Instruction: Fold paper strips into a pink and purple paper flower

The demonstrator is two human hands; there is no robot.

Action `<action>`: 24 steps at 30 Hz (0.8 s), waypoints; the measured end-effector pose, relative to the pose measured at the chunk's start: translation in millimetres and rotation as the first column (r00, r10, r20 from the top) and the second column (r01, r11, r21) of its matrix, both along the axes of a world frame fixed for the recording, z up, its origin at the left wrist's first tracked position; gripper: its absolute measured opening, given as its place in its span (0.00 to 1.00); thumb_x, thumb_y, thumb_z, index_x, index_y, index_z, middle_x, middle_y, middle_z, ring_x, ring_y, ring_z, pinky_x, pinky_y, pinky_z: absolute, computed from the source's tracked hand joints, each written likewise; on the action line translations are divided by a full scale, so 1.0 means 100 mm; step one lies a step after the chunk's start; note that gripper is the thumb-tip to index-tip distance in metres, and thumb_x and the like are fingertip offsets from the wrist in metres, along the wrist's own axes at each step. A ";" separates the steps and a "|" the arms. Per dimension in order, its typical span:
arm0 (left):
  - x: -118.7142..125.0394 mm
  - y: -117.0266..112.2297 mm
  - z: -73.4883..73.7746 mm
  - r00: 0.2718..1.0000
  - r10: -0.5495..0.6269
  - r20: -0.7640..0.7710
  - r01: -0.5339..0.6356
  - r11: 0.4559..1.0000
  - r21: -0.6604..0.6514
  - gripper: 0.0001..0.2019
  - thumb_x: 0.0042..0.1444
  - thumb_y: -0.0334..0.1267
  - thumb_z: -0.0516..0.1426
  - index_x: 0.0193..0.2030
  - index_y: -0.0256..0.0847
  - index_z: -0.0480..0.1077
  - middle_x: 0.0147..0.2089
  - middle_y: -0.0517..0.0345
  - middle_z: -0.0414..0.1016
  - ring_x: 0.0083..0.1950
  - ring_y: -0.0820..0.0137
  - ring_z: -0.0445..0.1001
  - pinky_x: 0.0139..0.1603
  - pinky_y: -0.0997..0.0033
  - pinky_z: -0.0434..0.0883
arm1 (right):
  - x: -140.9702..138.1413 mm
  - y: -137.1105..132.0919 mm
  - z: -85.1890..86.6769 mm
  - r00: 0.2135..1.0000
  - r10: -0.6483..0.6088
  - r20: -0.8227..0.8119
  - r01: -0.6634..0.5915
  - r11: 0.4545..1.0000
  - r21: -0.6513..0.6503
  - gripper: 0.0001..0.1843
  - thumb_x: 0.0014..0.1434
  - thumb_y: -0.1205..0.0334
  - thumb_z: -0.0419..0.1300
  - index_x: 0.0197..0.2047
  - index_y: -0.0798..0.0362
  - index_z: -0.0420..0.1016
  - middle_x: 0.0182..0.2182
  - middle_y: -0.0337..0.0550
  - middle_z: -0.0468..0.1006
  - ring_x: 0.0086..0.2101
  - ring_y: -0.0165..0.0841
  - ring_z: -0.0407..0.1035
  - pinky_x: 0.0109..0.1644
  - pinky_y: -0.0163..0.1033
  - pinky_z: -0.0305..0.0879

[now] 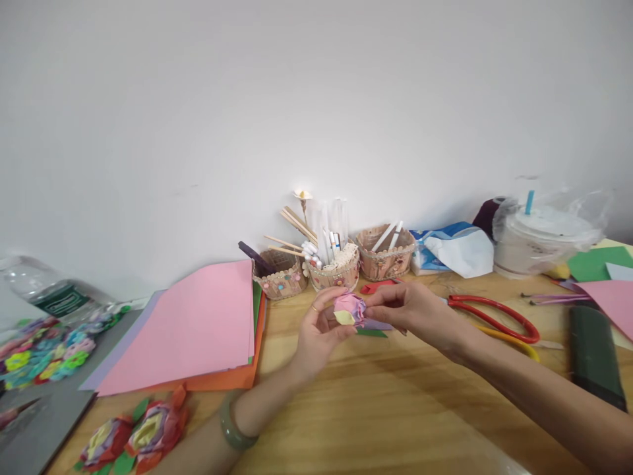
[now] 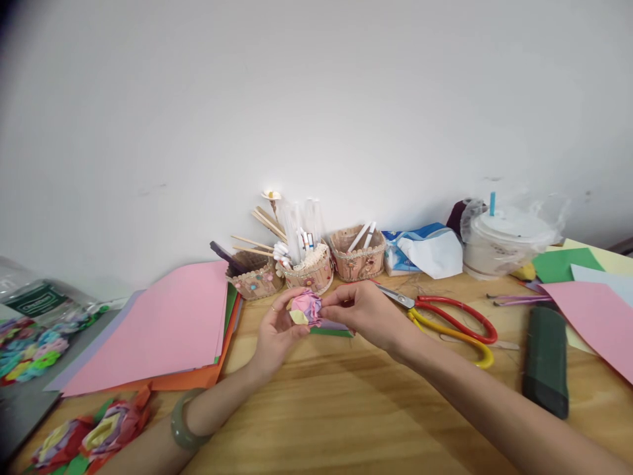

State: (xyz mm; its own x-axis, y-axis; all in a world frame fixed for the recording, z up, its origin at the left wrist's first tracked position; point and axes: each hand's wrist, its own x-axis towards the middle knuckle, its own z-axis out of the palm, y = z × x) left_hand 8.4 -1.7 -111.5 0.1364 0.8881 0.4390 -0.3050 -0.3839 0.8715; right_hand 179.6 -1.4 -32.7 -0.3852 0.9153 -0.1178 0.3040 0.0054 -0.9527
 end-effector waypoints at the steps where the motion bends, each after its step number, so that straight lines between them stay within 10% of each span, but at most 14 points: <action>1: 0.00 0.00 0.00 1.000 0.001 -0.004 -0.001 1.000 -0.004 0.24 0.39 0.37 0.65 0.47 0.48 0.69 0.48 0.55 0.66 0.46 0.68 0.69 0.45 0.70 0.68 | -0.01 0.00 0.00 1.000 -0.006 0.007 0.006 1.000 -0.001 0.11 0.47 0.57 0.59 0.27 0.58 0.75 0.18 0.36 0.68 0.19 0.23 0.55 0.21 0.32 0.48; 15: 0.01 -0.02 0.02 1.000 -0.020 -0.003 0.020 0.998 -0.058 0.24 0.39 0.35 0.65 0.46 0.46 0.67 0.47 0.56 0.68 0.42 0.70 0.70 0.43 0.70 0.68 | -0.03 0.00 0.01 0.997 -0.052 0.052 0.054 0.998 -0.024 0.09 0.45 0.58 0.61 0.24 0.56 0.75 0.17 0.35 0.68 0.18 0.23 0.54 0.19 0.31 0.48; 24: 0.03 -0.01 0.08 0.998 -0.014 0.062 0.022 0.991 -0.132 0.24 0.39 0.36 0.65 0.46 0.43 0.64 0.42 0.56 0.71 0.39 0.71 0.72 0.40 0.71 0.70 | -0.01 -0.02 -0.02 0.983 -0.136 0.124 0.107 0.970 0.217 0.11 0.49 0.58 0.58 0.30 0.55 0.77 0.22 0.40 0.74 0.24 0.30 0.64 0.25 0.33 0.56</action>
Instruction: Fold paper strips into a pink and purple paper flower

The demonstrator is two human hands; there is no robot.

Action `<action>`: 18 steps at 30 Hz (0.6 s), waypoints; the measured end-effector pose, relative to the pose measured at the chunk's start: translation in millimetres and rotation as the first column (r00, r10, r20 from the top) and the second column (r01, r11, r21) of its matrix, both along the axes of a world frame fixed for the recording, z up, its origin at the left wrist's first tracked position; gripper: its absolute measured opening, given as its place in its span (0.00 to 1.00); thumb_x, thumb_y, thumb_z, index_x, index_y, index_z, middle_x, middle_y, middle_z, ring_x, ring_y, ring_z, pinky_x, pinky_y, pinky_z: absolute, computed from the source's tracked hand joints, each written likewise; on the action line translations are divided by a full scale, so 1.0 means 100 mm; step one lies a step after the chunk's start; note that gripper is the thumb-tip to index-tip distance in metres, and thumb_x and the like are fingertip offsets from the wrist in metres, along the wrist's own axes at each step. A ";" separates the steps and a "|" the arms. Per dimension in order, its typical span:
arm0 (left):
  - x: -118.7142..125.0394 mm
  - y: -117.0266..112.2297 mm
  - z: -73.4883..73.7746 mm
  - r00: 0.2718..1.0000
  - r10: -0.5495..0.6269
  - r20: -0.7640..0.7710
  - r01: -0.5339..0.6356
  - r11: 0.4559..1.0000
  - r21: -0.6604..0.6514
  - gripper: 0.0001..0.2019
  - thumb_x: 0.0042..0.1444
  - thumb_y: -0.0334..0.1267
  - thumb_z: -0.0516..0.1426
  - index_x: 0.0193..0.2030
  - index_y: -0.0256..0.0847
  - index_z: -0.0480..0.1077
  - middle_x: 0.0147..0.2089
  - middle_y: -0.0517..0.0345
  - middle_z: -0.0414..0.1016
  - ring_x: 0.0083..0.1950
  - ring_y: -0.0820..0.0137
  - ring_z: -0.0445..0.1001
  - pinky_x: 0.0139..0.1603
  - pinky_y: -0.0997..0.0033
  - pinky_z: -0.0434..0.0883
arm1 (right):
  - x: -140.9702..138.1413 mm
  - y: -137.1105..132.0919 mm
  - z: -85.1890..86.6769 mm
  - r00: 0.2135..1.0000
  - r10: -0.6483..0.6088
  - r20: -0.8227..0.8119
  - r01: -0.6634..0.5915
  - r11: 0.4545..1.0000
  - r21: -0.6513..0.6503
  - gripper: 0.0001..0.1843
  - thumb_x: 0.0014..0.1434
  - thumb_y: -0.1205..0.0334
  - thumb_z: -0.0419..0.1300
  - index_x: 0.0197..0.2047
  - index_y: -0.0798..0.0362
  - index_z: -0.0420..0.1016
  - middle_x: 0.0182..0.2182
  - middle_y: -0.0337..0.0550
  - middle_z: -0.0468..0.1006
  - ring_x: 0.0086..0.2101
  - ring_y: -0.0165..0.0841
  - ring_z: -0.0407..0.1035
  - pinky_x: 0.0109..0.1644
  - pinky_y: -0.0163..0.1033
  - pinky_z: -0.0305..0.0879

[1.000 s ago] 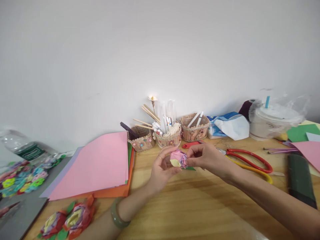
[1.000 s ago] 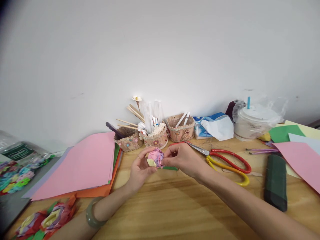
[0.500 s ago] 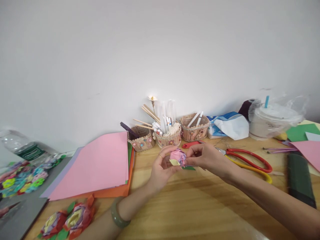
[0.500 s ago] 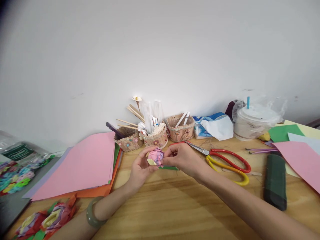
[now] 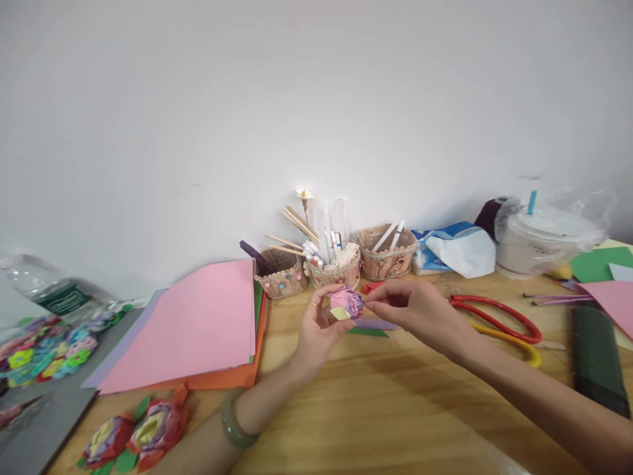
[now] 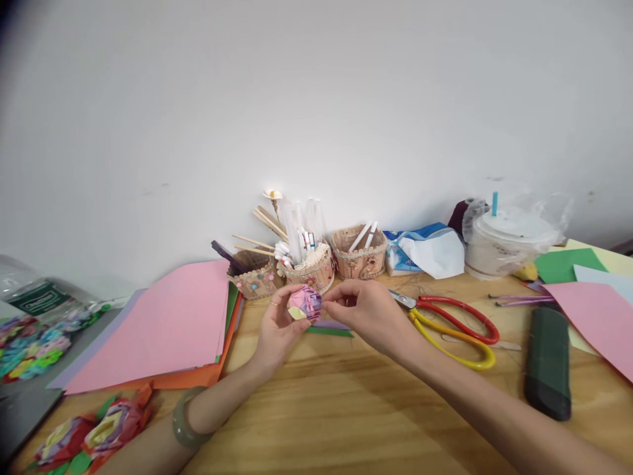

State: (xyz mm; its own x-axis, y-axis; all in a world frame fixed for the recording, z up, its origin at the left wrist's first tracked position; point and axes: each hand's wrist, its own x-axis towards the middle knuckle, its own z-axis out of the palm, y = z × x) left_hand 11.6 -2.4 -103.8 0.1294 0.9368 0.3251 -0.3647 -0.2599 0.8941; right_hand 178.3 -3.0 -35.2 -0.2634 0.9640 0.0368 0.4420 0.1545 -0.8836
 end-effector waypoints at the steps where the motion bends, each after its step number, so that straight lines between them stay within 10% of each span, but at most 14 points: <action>1: 0.00 0.00 0.00 1.000 0.000 0.001 0.000 1.000 -0.010 0.24 0.39 0.36 0.65 0.45 0.43 0.64 0.42 0.56 0.71 0.39 0.70 0.72 0.40 0.70 0.70 | 0.00 -0.01 0.01 1.000 -0.008 0.005 0.008 1.000 0.005 0.11 0.49 0.59 0.57 0.30 0.55 0.77 0.24 0.41 0.75 0.25 0.30 0.65 0.26 0.34 0.58; 18: 0.01 0.00 0.00 0.998 0.058 -0.004 -0.058 0.998 0.024 0.24 0.37 0.35 0.66 0.43 0.43 0.66 0.45 0.56 0.68 0.44 0.69 0.70 0.44 0.70 0.69 | -0.03 -0.09 0.00 0.989 -0.005 0.151 -0.031 0.973 0.231 0.10 0.53 0.62 0.54 0.28 0.53 0.77 0.24 0.40 0.76 0.24 0.30 0.66 0.27 0.33 0.57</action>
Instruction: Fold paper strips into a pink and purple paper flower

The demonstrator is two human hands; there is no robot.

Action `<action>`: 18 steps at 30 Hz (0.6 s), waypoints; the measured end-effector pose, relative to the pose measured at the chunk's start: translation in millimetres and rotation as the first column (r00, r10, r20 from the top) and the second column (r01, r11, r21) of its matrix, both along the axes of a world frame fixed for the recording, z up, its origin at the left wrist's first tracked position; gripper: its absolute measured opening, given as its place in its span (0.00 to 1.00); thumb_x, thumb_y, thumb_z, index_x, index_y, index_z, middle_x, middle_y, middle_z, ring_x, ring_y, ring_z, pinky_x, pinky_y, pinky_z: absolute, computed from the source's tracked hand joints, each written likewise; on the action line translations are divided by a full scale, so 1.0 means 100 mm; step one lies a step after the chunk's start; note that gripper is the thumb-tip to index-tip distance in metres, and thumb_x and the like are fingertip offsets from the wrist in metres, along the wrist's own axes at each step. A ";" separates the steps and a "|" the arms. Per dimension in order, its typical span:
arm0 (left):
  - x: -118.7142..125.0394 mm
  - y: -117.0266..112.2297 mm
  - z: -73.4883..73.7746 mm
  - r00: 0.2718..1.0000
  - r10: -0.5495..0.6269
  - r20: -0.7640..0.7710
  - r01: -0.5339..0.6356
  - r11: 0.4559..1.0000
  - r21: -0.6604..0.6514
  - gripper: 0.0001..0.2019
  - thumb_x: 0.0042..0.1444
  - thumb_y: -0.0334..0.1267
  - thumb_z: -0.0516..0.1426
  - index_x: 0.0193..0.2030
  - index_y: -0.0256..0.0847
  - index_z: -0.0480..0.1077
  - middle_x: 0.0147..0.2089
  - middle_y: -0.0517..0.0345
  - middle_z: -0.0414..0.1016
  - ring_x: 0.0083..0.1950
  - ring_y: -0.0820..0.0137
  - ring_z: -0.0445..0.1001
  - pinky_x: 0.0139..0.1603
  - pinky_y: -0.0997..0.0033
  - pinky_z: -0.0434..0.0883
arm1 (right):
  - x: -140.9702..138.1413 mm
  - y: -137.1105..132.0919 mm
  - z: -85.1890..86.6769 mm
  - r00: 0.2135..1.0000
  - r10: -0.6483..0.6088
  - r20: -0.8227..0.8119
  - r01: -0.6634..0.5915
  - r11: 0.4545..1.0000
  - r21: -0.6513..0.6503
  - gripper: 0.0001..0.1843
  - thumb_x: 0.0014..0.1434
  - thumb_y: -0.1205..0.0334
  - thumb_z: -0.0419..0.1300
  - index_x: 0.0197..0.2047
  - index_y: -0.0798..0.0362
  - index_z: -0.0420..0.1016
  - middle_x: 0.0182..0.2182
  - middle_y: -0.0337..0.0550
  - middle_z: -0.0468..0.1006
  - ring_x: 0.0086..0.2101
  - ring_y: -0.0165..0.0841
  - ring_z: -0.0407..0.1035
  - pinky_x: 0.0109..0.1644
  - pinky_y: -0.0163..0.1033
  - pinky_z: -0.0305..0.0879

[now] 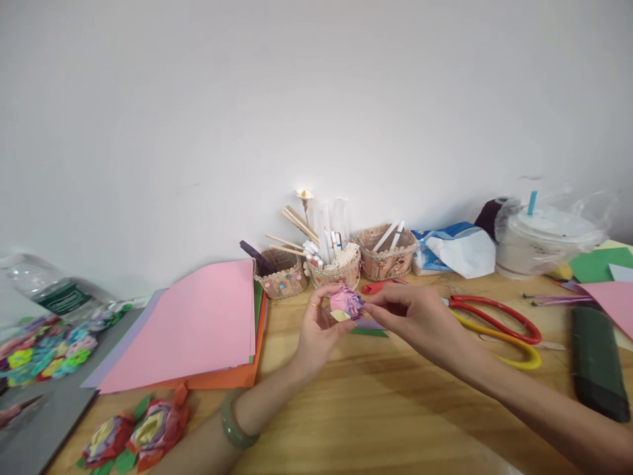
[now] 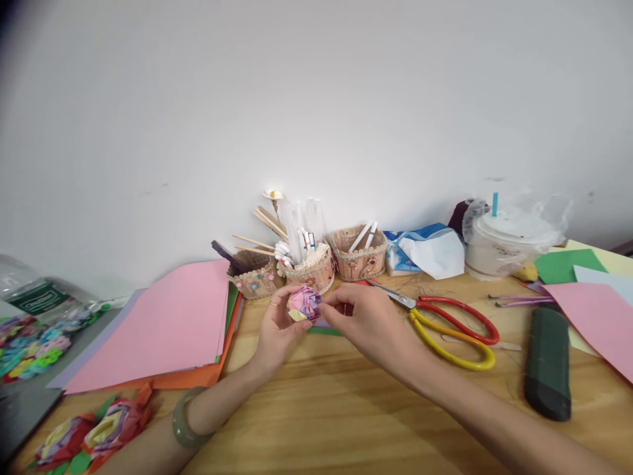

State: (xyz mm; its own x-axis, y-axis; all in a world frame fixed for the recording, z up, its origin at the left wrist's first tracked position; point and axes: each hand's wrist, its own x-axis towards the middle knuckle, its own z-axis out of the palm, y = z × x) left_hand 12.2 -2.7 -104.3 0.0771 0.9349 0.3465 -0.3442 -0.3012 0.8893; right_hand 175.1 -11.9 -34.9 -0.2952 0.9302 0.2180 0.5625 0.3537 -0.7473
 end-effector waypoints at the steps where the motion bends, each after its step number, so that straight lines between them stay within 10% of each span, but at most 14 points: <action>1: 0.00 0.00 0.00 1.000 -0.014 0.010 0.014 1.000 -0.017 0.24 0.37 0.35 0.66 0.44 0.43 0.65 0.46 0.55 0.68 0.44 0.69 0.70 0.43 0.70 0.69 | 0.00 -0.01 0.01 1.000 -0.004 -0.007 0.004 1.000 0.020 0.11 0.54 0.62 0.54 0.28 0.53 0.77 0.24 0.40 0.76 0.25 0.30 0.66 0.27 0.34 0.58; 18: -0.04 -0.01 0.03 0.882 -0.352 0.313 0.457 0.800 -0.389 0.25 0.52 0.58 0.48 0.40 0.37 0.69 0.34 0.51 0.75 0.28 0.71 0.73 0.29 0.72 0.70 | 0.04 0.03 -0.04 0.988 0.068 -0.137 -0.049 0.989 0.137 0.11 0.58 0.61 0.53 0.38 0.51 0.75 0.27 0.40 0.71 0.27 0.29 0.63 0.28 0.34 0.57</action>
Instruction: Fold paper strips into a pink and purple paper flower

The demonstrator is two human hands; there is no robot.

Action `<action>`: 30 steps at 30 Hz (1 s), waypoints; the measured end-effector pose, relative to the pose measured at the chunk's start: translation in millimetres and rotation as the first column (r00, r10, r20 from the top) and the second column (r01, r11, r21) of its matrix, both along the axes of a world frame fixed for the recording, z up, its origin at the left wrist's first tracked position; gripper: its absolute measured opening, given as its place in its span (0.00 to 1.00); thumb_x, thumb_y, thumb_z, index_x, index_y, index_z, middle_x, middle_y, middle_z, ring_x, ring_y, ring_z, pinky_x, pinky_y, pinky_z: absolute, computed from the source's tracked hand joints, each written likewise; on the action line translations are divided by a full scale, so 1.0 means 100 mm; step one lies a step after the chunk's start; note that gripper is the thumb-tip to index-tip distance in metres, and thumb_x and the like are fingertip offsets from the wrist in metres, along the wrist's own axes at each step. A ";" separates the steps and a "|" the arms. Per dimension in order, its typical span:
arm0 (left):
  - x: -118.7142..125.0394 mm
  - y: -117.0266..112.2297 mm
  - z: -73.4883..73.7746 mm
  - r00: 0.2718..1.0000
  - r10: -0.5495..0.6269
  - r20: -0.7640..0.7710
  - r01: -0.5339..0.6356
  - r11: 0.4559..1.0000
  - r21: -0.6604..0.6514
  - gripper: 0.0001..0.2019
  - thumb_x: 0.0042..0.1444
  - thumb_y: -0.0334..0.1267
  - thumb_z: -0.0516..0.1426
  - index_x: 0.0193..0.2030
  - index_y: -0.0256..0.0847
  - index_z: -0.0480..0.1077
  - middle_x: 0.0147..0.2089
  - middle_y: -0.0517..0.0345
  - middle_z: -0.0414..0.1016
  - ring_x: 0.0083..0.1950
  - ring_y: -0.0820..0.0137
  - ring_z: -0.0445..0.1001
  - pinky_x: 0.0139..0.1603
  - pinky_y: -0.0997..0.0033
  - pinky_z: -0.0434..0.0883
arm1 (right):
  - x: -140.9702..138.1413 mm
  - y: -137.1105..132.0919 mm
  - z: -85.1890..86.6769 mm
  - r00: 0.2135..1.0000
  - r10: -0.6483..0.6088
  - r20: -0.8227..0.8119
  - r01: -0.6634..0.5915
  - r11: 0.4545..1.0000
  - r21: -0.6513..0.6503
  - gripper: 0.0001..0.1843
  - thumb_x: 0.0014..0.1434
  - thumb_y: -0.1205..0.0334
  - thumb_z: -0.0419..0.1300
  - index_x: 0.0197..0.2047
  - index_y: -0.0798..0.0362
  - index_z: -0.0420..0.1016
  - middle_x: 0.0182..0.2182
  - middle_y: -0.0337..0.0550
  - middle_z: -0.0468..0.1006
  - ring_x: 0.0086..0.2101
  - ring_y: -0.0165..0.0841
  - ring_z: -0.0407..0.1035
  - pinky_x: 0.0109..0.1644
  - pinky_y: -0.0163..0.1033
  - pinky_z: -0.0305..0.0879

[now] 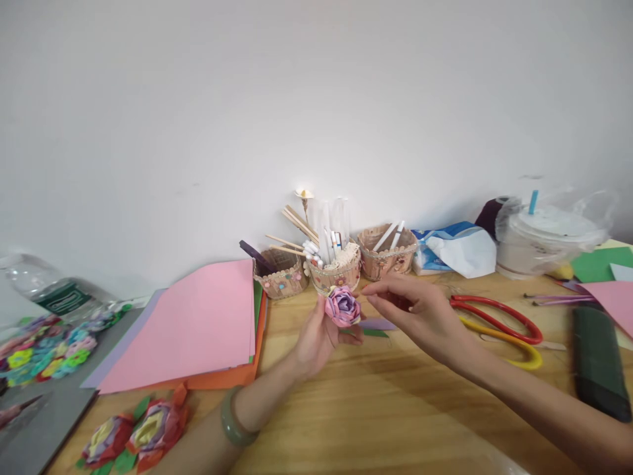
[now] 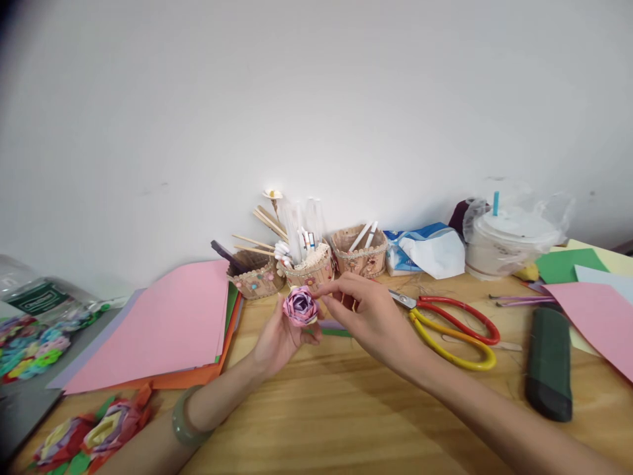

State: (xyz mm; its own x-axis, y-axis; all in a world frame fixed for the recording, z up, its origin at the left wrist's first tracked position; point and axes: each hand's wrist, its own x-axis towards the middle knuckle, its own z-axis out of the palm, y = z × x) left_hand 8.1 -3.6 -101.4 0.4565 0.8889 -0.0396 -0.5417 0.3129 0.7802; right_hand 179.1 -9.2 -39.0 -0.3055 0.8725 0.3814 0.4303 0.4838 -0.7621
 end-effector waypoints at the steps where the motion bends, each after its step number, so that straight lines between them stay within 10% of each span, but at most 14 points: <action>1: 0.00 0.00 0.00 1.000 -0.012 0.001 0.012 1.000 -0.004 0.25 0.51 0.58 0.48 0.39 0.36 0.70 0.33 0.51 0.75 0.28 0.71 0.73 0.29 0.72 0.70 | 0.00 0.00 0.00 1.000 0.028 0.009 -0.028 1.000 0.009 0.10 0.58 0.61 0.53 0.39 0.51 0.75 0.27 0.40 0.70 0.26 0.28 0.63 0.28 0.33 0.57; 23: -0.02 -0.02 -0.01 0.997 -0.076 0.000 0.076 0.997 0.026 0.26 0.55 0.55 0.46 0.50 0.37 0.66 0.43 0.47 0.73 0.40 0.66 0.73 0.38 0.66 0.71 | -0.08 -0.04 -0.06 0.976 0.182 0.120 -0.203 0.960 0.194 0.04 0.55 0.67 0.56 0.35 0.55 0.70 0.31 0.42 0.69 0.27 0.27 0.64 0.30 0.32 0.62; 30: -0.03 0.03 0.01 0.992 0.081 -0.097 -0.078 0.996 0.031 0.21 0.49 0.48 0.57 0.44 0.34 0.69 0.36 0.50 0.75 0.30 0.70 0.73 0.26 0.71 0.71 | 0.04 0.09 -0.06 0.988 0.125 0.092 -0.118 0.990 -0.076 0.15 0.54 0.52 0.58 0.41 0.53 0.71 0.25 0.38 0.71 0.25 0.29 0.64 0.26 0.33 0.60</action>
State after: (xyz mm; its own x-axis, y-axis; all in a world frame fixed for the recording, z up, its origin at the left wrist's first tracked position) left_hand 4.8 -0.7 -100.5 0.3795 0.9235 -0.0557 -0.4844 0.2496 0.8385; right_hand 182.7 0.0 -45.1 -0.4433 0.8501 0.2844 0.4442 0.4839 -0.7540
